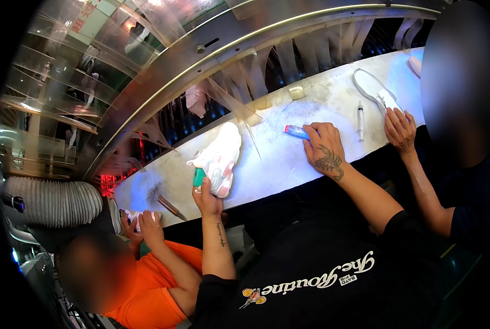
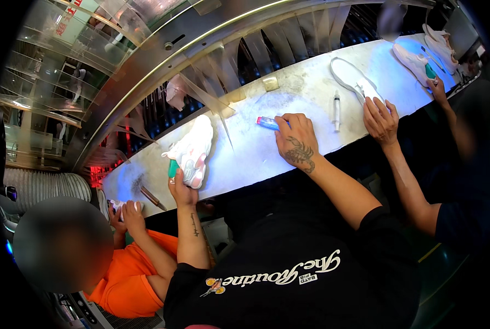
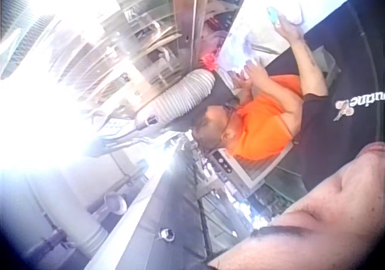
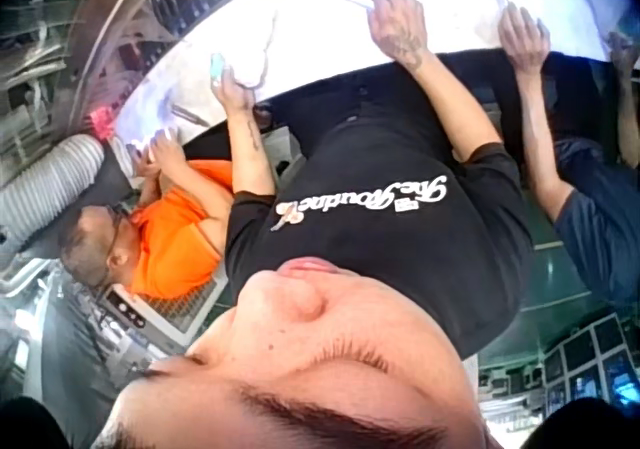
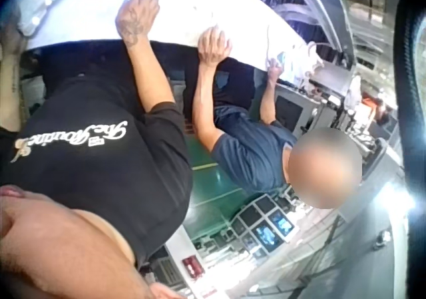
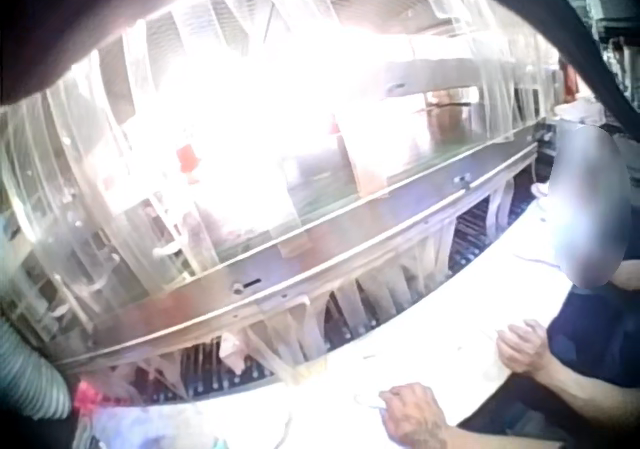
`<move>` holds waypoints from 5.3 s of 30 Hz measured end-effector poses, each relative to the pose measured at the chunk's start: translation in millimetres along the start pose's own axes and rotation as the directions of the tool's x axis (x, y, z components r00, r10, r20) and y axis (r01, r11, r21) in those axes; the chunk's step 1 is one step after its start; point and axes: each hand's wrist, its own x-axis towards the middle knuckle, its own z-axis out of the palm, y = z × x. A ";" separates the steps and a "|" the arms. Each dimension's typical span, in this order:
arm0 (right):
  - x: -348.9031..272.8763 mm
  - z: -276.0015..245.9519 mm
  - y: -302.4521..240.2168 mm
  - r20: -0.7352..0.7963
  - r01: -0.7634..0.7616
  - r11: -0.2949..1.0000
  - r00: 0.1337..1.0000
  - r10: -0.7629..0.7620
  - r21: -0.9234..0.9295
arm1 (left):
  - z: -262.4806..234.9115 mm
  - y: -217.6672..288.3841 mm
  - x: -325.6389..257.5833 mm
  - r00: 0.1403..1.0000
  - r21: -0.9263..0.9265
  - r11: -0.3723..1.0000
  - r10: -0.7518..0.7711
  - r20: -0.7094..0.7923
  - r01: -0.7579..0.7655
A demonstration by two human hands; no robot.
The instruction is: The person assembles white sneakers at a factory workstation. They pick up shoe uppers and soles, apply adhesive with a syringe, and press the components together. The person handles the shoes one at a time, rotating them to ensure the parts are aligned before placing them on the table.
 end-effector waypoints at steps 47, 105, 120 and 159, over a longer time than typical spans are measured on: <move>-31.1 -13.4 -15.1 -0.101 0.312 0.748 0.944 -0.315 0.586 | 100.7 -19.0 -79.6 0.924 0.798 0.477 0.088 0.372 -0.367; 409.8 -264.1 -35.4 -0.603 0.387 0.821 0.795 -0.066 0.420 | 89.1 -42.6 -44.3 0.814 0.510 0.685 0.216 0.539 -0.520; 420.0 -42.2 -223.2 0.259 0.519 0.846 0.806 -0.533 0.124 | 104.9 -42.7 -43.4 0.713 0.510 0.522 0.328 0.619 -0.683; 250.4 -18.1 -136.0 -0.415 0.680 0.674 0.724 -0.551 0.289 | 115.2 -37.8 -41.7 0.733 0.584 0.453 0.311 0.605 -0.674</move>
